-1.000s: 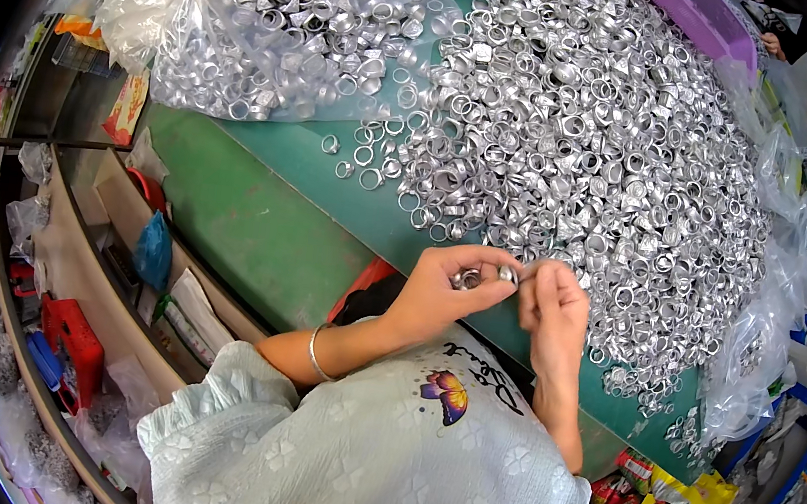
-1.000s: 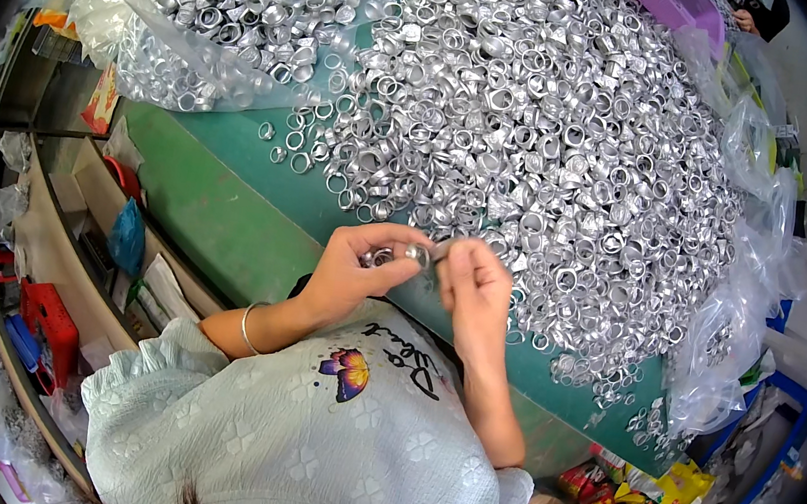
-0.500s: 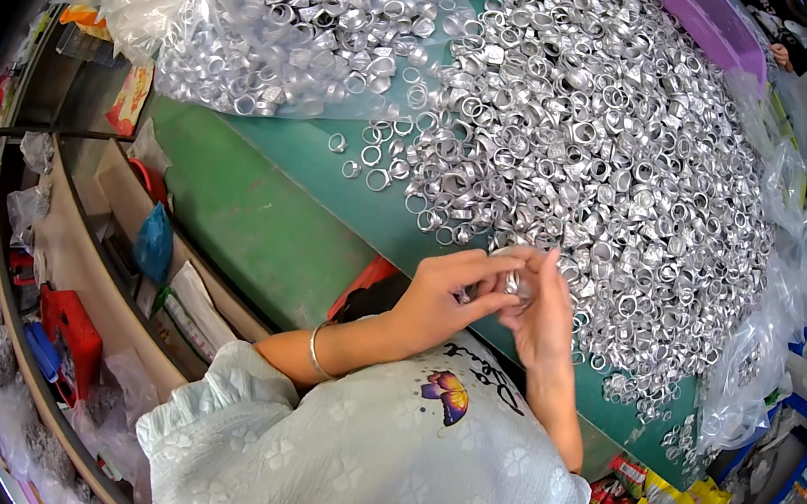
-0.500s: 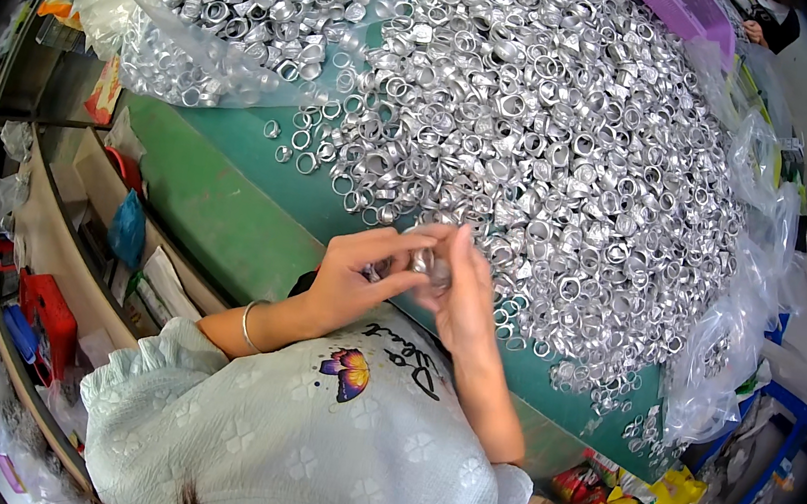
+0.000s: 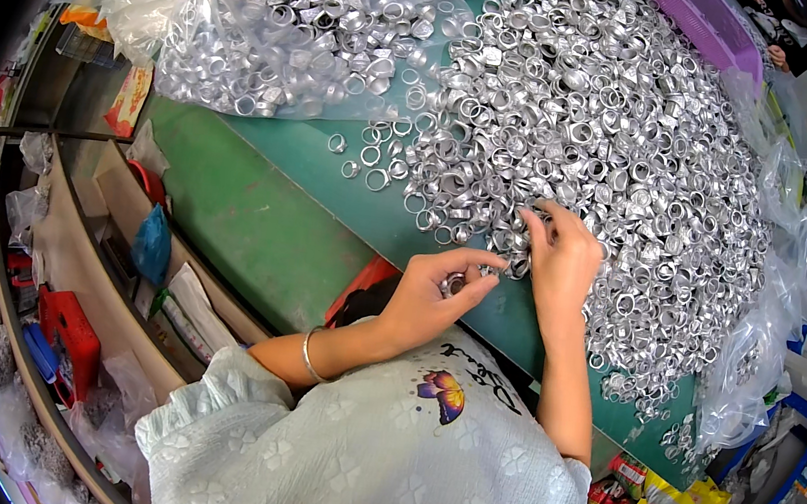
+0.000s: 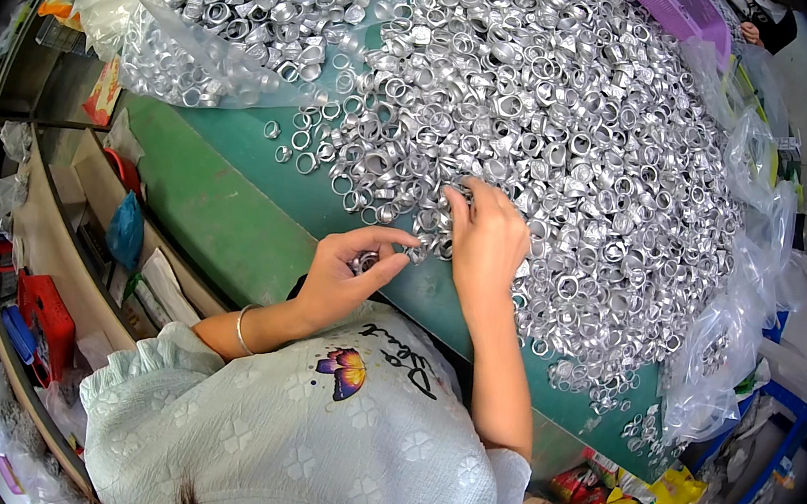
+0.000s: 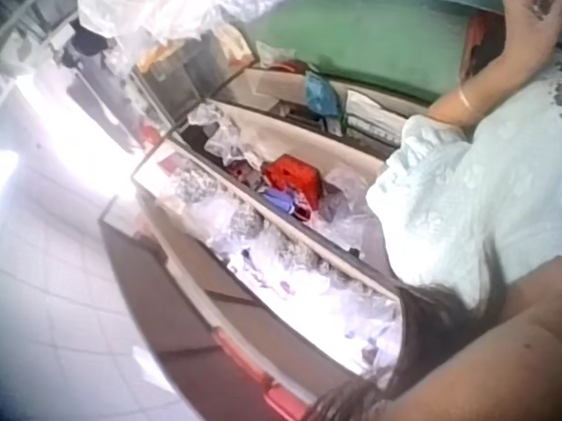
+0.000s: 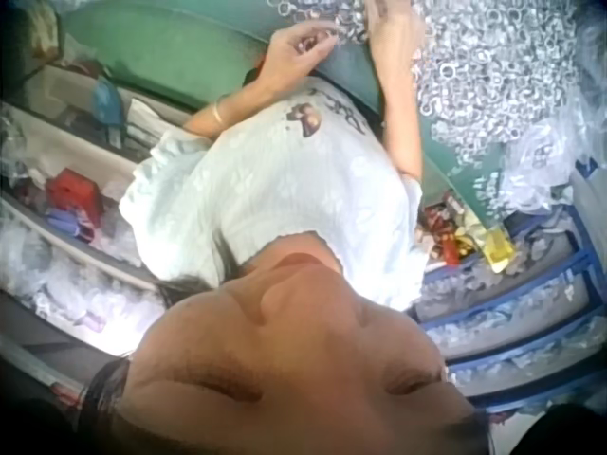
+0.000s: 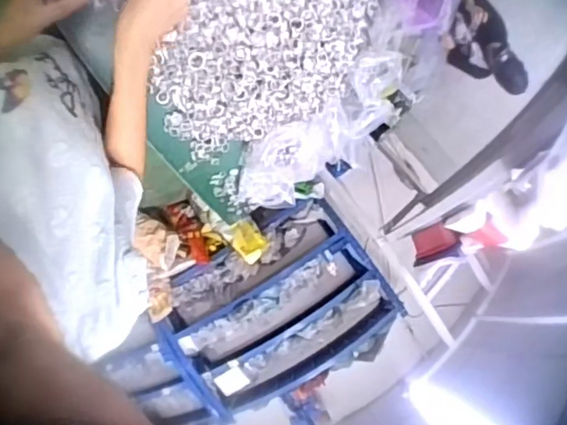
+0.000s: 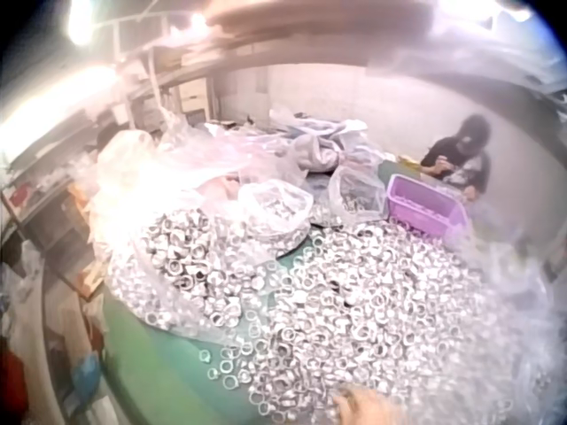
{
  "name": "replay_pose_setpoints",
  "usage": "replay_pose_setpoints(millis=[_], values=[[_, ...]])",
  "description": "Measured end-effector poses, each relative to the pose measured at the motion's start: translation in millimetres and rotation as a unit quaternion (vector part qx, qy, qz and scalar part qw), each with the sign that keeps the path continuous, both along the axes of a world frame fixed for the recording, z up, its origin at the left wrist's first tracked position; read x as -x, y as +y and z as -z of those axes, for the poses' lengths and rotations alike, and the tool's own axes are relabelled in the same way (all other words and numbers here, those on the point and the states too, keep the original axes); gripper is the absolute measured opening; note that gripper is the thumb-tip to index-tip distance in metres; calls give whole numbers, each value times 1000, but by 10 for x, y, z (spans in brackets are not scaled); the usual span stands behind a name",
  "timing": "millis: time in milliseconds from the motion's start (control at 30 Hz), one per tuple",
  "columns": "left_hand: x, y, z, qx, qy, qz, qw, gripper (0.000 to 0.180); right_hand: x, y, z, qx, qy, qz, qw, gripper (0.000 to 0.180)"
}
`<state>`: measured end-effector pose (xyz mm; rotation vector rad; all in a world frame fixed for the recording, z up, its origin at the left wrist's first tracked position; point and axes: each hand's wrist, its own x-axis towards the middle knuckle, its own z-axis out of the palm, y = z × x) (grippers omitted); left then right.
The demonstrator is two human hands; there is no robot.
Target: The person sorts through a large pile of small silver-colored metal ring components on a green work table, picking them up individually or in small handfuls and placing some into a purple plastic bin.
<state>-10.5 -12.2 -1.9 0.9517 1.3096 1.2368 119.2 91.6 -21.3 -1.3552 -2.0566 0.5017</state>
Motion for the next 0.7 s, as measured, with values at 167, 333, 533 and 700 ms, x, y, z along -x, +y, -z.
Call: replay_pose_setpoints(millis=[167,333,533,700], values=[[-1,15,57,2,-24,4,1000,21,-24,-67,-5,119,218,3,969,10],[-1,104,19,29,-126,0,992,30,-275,-350,-88,535,623,-62,568,11],[-83,133,-2,-129,-25,-7,991,22,-308,-518,-16,558,659,-143,483,18],[-52,107,-21,-107,-15,7,994,20,-316,-524,-23,518,633,-157,553,19]])
